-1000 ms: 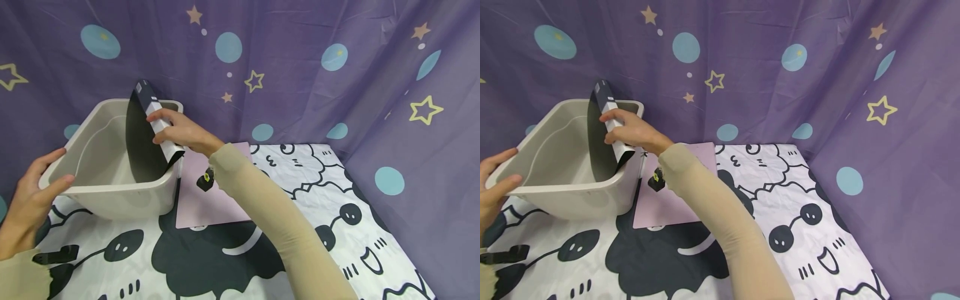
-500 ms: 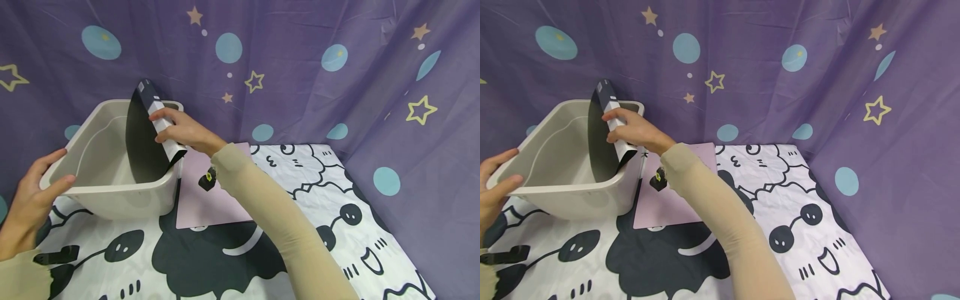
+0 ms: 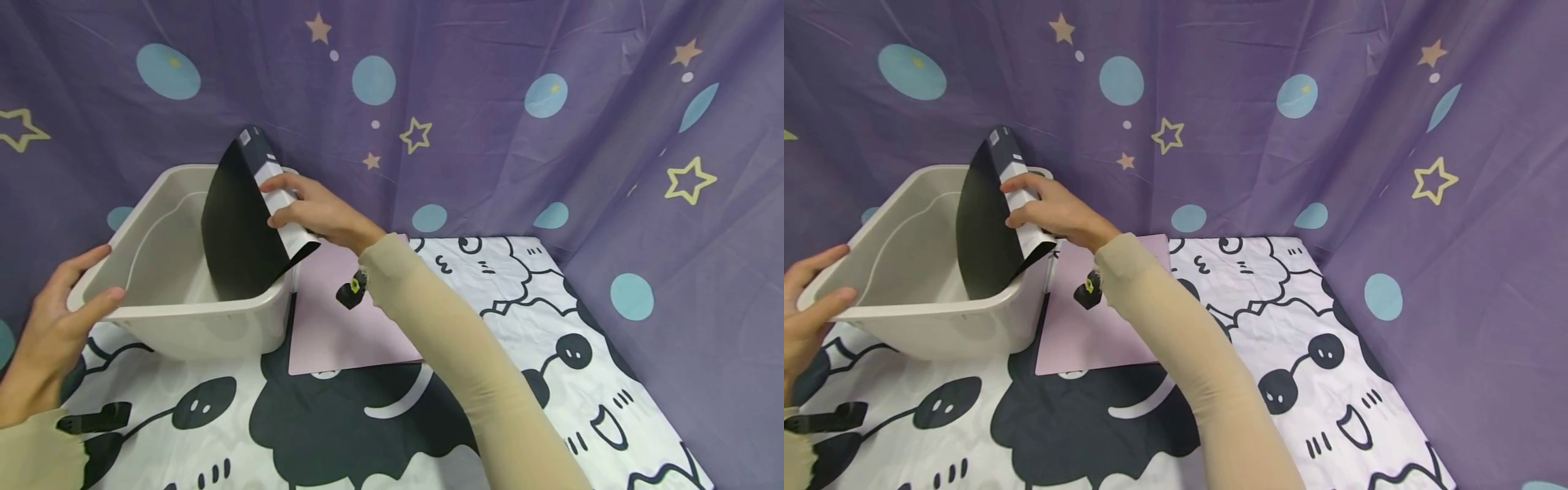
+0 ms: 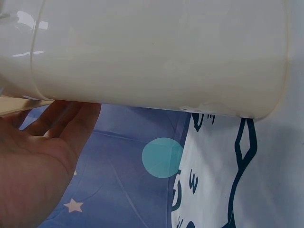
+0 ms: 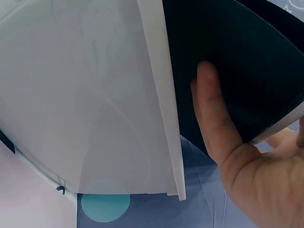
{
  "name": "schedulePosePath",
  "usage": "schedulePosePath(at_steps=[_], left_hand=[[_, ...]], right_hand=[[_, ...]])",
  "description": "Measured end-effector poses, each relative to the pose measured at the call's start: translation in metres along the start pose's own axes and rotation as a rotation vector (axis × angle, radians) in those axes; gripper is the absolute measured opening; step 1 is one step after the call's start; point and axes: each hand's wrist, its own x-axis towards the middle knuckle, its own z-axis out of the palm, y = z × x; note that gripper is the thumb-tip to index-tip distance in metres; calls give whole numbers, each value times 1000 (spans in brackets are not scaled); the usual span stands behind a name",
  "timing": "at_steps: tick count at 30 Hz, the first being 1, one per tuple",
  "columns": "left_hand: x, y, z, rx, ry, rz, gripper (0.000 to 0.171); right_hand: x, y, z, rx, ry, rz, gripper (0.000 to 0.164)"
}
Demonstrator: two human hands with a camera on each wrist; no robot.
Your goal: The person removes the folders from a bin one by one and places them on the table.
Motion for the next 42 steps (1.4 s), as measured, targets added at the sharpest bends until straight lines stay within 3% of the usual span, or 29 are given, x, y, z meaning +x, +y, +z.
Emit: schedulePosePath(at_steps=[3, 9, 18, 37, 42], left_hand=[[0, 0, 1, 61, 1, -7, 70], [0, -1, 1, 87, 3, -15, 70], [1, -2, 0, 9, -2, 1, 70], [-3, -2, 3, 65, 7, 8, 69], [-4, -3, 3, 21, 7, 17, 69]], right_hand=[[0, 1, -2, 38, -6, 11, 52], [1, 3, -3, 68, 40, 57, 47], [4, 8, -2, 78, 69, 84, 55], [-1, 10, -9, 141, 61, 31, 53], [-5, 11, -14, 159, 67, 47, 53]])
